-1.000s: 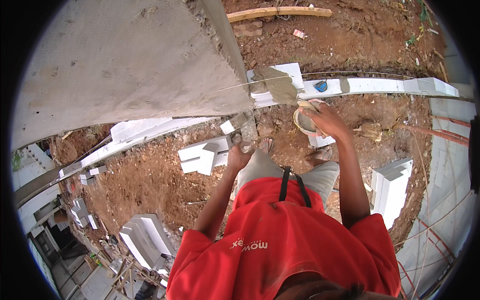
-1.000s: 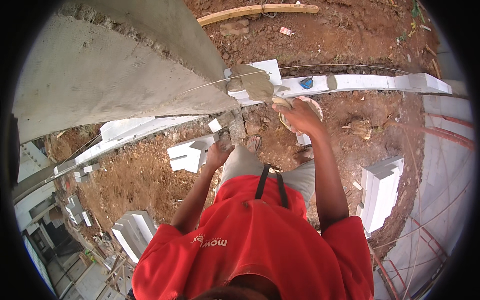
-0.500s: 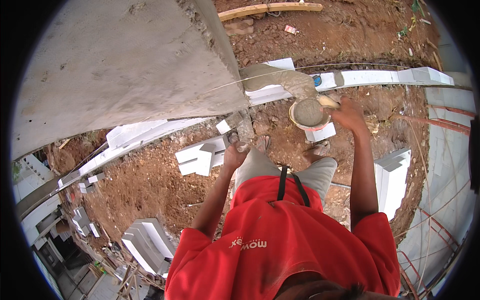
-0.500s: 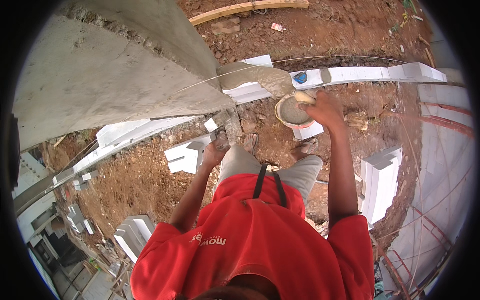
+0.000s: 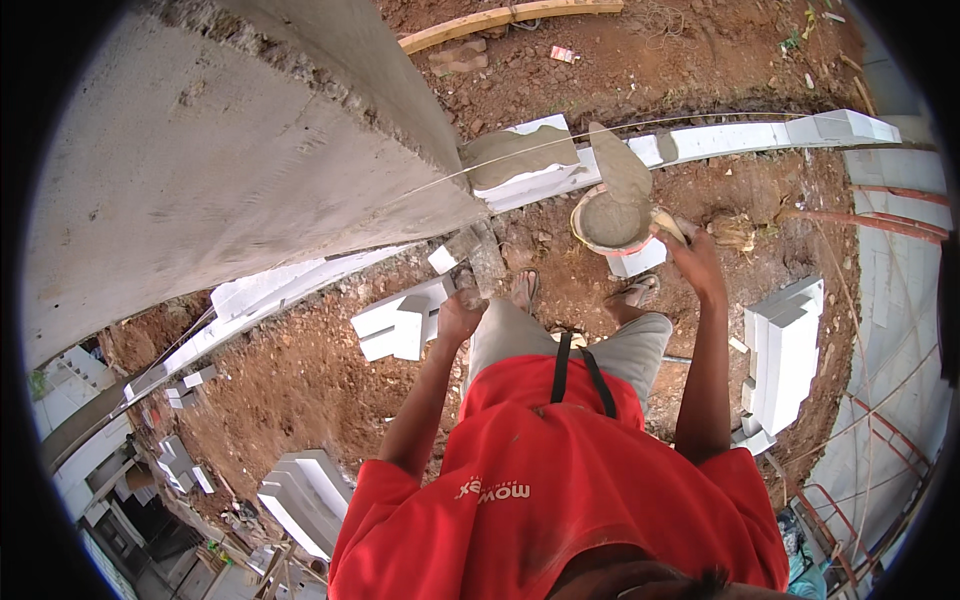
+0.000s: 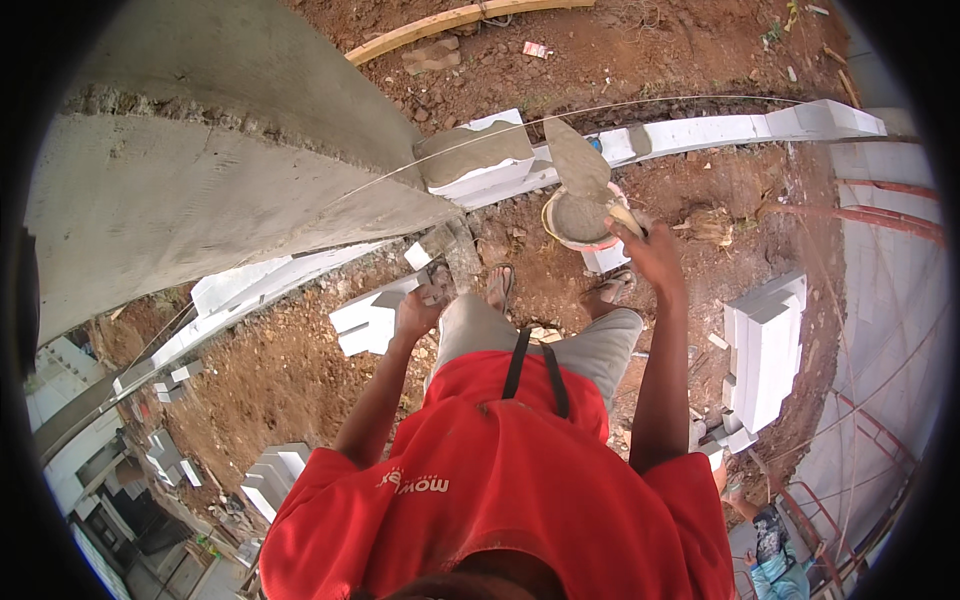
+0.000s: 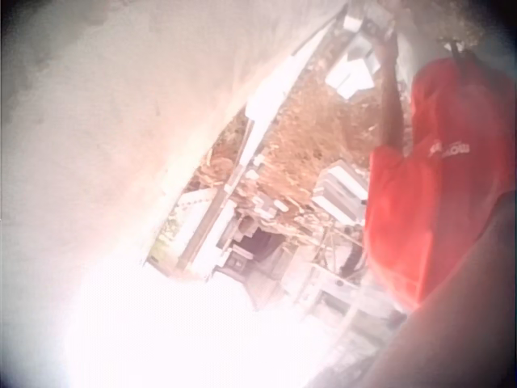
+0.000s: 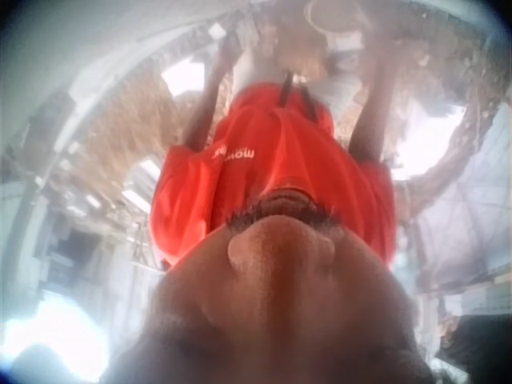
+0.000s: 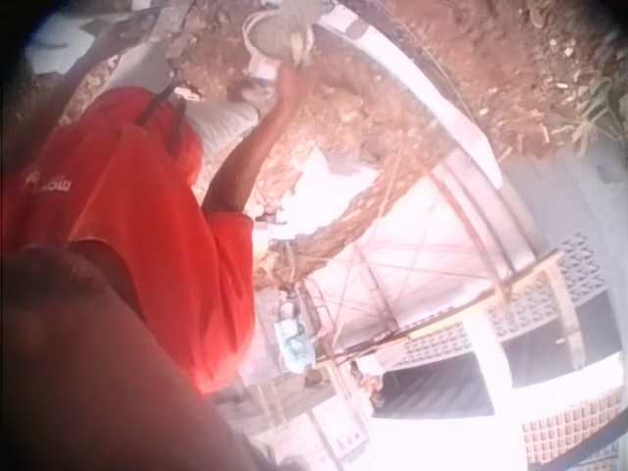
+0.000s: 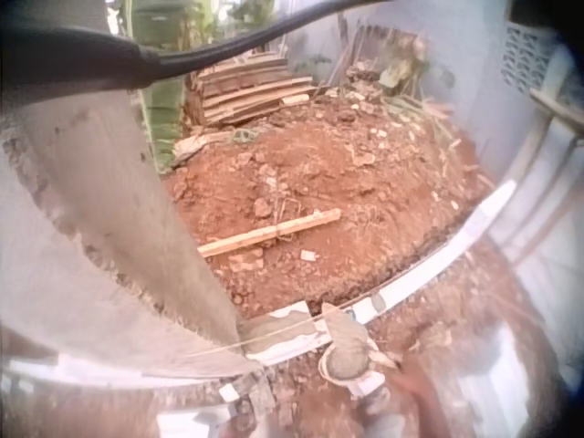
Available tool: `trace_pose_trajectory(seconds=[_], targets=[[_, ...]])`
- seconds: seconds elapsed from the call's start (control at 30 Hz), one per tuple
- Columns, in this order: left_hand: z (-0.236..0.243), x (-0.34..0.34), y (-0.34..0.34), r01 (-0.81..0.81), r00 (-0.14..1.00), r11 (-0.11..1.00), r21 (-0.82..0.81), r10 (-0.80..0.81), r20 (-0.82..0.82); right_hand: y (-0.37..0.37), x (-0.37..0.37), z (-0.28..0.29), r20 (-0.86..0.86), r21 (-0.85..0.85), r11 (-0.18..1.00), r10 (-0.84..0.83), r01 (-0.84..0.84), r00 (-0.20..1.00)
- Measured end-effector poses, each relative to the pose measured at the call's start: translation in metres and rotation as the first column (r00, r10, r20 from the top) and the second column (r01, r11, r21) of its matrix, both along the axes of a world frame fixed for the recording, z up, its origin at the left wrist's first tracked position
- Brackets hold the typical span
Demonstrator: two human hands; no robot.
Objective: The person scoops mortar from a bucket with a trowel, spreads it onto white blocks, and places the blocks onto a low wall. The person uses a hammer to tap blocks into position and continues the process along the wall.
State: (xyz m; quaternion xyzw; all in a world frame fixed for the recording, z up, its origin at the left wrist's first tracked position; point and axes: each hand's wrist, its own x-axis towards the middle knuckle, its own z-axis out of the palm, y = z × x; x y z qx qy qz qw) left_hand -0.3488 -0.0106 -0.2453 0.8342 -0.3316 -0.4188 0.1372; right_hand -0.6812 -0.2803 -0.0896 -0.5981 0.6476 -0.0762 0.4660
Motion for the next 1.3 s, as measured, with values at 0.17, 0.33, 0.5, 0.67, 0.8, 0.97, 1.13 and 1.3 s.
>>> trace_pose_trajectory(seconds=[0.17, 0.33, 0.5, 0.67, 0.8, 0.97, 1.13, 1.3], targets=[[-0.002, -0.006, -0.006, 0.050, 0.999, 0.999, 0.002, -0.050, 0.021, -0.023, 0.046, 0.008, 0.138, 0.055, 0.997, 0.037, -0.045, 0.990], [-0.021, -0.013, -0.014, 0.125, 0.992, 0.992, 0.010, -0.125, -0.021, -0.032, 0.048, -0.053, -0.026, 0.027, 0.997, 0.067, -0.066, 0.997], [-0.063, -0.001, 0.015, 0.124, 0.985, 0.992, 0.030, -0.119, -0.123, 0.015, -0.040, -0.089, -0.047, 0.188, 0.977, -0.098, 0.105, 0.994], [-0.122, 0.039, 0.073, 0.128, 0.989, 0.950, 0.286, -0.101, -0.105, 0.070, -0.086, -0.115, -0.382, 0.093, 0.954, -0.230, 0.284, 0.895], [-0.154, 0.075, 0.097, 0.169, 0.985, 0.892, 0.420, -0.136, -0.106, 0.062, -0.089, -0.158, -0.336, 0.214, 0.902, -0.292, 0.375, 0.895], [-0.125, 0.061, 0.043, 0.191, 0.980, 0.901, 0.388, -0.156, -0.121, 0.015, -0.084, -0.221, -0.258, 0.255, 0.850, -0.399, 0.460, 0.880], [-0.068, -0.037, -0.033, 0.121, 0.969, 0.972, 0.201, -0.071, -0.237, 0.017, -0.122, -0.294, -0.239, 0.138, 0.773, -0.581, 0.619, 0.778], [-0.084, -0.116, -0.029, 0.077, 0.921, 0.969, 0.237, 0.022, -0.390, 0.044, -0.193, -0.398, -0.330, 0.113, 0.447, -0.825, 0.887, 0.458]])
